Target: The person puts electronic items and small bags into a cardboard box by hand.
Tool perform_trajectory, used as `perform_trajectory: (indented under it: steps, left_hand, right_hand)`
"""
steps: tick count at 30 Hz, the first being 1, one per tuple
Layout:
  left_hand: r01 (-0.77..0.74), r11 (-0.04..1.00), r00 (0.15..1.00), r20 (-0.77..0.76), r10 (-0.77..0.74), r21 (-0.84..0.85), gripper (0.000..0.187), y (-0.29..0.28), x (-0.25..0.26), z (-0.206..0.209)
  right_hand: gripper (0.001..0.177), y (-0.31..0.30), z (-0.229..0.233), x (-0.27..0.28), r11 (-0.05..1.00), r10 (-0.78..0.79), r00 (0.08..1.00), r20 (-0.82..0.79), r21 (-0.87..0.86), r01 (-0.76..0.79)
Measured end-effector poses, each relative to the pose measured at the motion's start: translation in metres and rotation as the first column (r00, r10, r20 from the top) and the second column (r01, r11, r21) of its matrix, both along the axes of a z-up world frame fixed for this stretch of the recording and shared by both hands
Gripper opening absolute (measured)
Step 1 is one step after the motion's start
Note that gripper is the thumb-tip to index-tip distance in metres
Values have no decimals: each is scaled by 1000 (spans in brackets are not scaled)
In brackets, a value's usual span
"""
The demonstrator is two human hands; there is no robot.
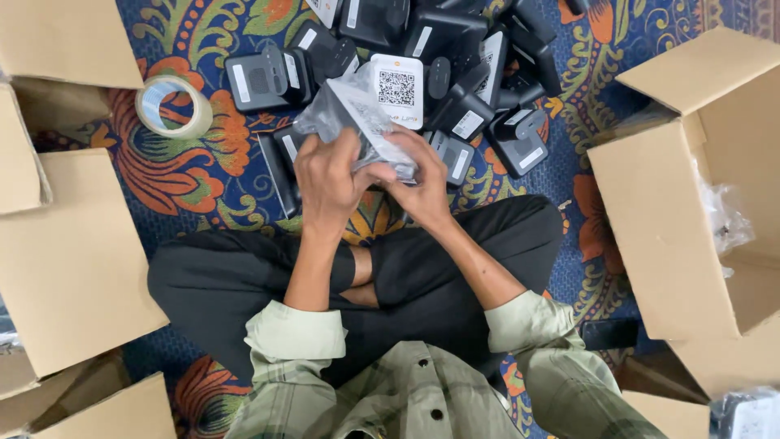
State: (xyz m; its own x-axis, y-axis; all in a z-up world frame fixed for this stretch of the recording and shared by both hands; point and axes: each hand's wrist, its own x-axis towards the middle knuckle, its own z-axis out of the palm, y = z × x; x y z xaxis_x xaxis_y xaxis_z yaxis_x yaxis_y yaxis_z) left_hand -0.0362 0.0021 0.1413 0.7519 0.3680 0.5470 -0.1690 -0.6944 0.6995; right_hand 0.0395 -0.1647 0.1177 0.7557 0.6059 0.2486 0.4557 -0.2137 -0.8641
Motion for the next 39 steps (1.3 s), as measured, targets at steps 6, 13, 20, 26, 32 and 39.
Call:
perform_trajectory:
  steps: [6,13,20,26,32,39]
  left_hand:
    - [-144,890,983,38,178,-433,59,0,-6,-7]
    - [-118,863,993,-54,105,-492,43,-16,-3,-11]
    - [-85,881,996,-4,94,-465,46,-27,8,-30]
    - [-160,778,985,-45,168,-607,60,-11,13,-66]
    - [-87,343,968,-161,-193,-935,4,23,9,-45]
    - [-295,806,918,-385,92,-513,23,10,-12,0]
  right_hand:
    - [46,-1,-14,-1,980,3,975,-222,193,41]
    - [40,-7,-23,6,888,-61,862,-504,367,277]
    - [43,-8,-30,4,872,-36,838,-545,392,292]
    - [43,1,-19,1,903,-114,855,-507,306,301]
    - [37,2,-11,-6,918,-94,892,-442,308,250]
    - [34,-1,-4,-8,932,-253,951,-178,217,289]
